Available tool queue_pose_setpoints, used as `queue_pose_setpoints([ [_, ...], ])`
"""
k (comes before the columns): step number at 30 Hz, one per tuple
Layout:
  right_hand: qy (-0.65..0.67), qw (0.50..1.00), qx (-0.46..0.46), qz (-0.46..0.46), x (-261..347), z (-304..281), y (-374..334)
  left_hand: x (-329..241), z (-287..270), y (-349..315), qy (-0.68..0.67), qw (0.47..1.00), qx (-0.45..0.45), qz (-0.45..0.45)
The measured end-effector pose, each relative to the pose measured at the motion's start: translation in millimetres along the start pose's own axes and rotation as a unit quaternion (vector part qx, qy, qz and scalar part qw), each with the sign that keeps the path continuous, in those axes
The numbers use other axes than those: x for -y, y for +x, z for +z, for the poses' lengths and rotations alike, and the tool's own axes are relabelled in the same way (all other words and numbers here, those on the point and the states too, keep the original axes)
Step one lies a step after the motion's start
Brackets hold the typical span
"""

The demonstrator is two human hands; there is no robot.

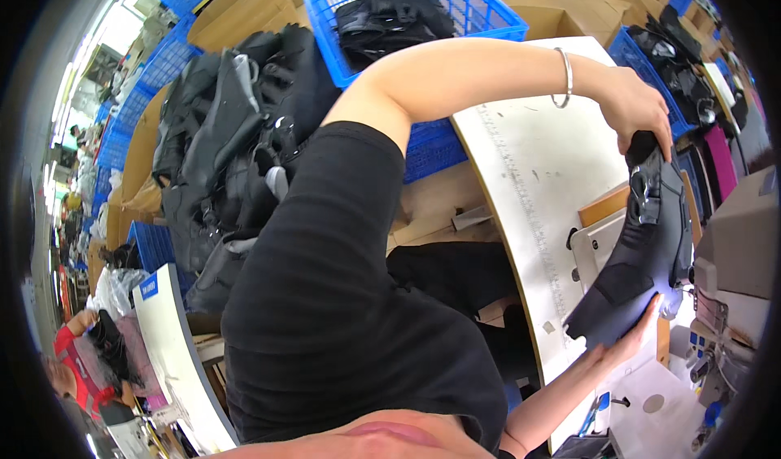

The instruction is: The person sews and assembles parts of a boot upper using an industrial sewing machine, joining the pieces with thread.

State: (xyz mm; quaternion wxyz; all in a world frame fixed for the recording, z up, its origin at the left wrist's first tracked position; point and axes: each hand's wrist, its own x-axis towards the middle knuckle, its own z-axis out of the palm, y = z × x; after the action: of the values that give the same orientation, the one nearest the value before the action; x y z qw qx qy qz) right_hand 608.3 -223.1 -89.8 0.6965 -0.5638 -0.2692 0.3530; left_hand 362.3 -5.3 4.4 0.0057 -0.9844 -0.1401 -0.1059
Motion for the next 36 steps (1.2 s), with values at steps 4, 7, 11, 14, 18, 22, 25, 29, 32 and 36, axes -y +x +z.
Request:
queue_pose_setpoints([
  [4, 0.005, 0.997, 0.024, 0.075, 28.0, -14.9, -7.1, -54.5, -31.5, 0.3, 0.056, 0.995, 0.002, -0.081],
  [7, 0.144, 0.970, 0.146, 0.130, -14.6, -28.1, 26.3, -3.8, 24.1, -0.7, 0.015, 0.994, -0.087, 0.062],
  [11, -0.153, 0.976, 0.153, 0.041, -31.4, 16.3, -0.2, 6.8, 42.3, -46.6, 0.021, 0.997, -0.072, -0.020],
  [14, 0.034, 0.966, 0.220, 0.134, -25.0, 33.7, -42.1, -31.3, 24.2, -90.8, 0.073, 0.988, -0.006, -0.134],
  [18, 0.074, 0.952, 0.264, 0.134, -31.6, 44.2, -59.5, -78.4, -28.4, -131.4, 0.194, 0.966, -0.007, -0.170],
  [22, 0.091, 0.922, 0.351, 0.135, 2.4, 103.9, -69.6, -150.7, -128.4, -174.2, 0.244, 0.939, -0.001, -0.243],
  [25, 0.074, 0.862, 0.497, 0.074, 25.9, 167.9, -106.7, -230.6, -183.6, -229.2, 0.432, 0.838, 0.021, -0.334],
  [29, 0.114, 0.790, 0.599, 0.060, 30.5, 237.1, -186.3, -314.0, -223.0, -305.7, 0.610, 0.714, 0.053, -0.341],
  [32, 0.110, 0.738, 0.663, 0.061, 14.0, 281.7, -239.3, -357.4, -219.0, -344.3, 0.569, 0.674, 0.067, -0.466],
  [36, 0.167, 0.697, 0.688, 0.112, 7.7, 297.5, -339.6, -424.8, -222.4, -396.9, 0.541, 0.631, 0.131, -0.540],
])
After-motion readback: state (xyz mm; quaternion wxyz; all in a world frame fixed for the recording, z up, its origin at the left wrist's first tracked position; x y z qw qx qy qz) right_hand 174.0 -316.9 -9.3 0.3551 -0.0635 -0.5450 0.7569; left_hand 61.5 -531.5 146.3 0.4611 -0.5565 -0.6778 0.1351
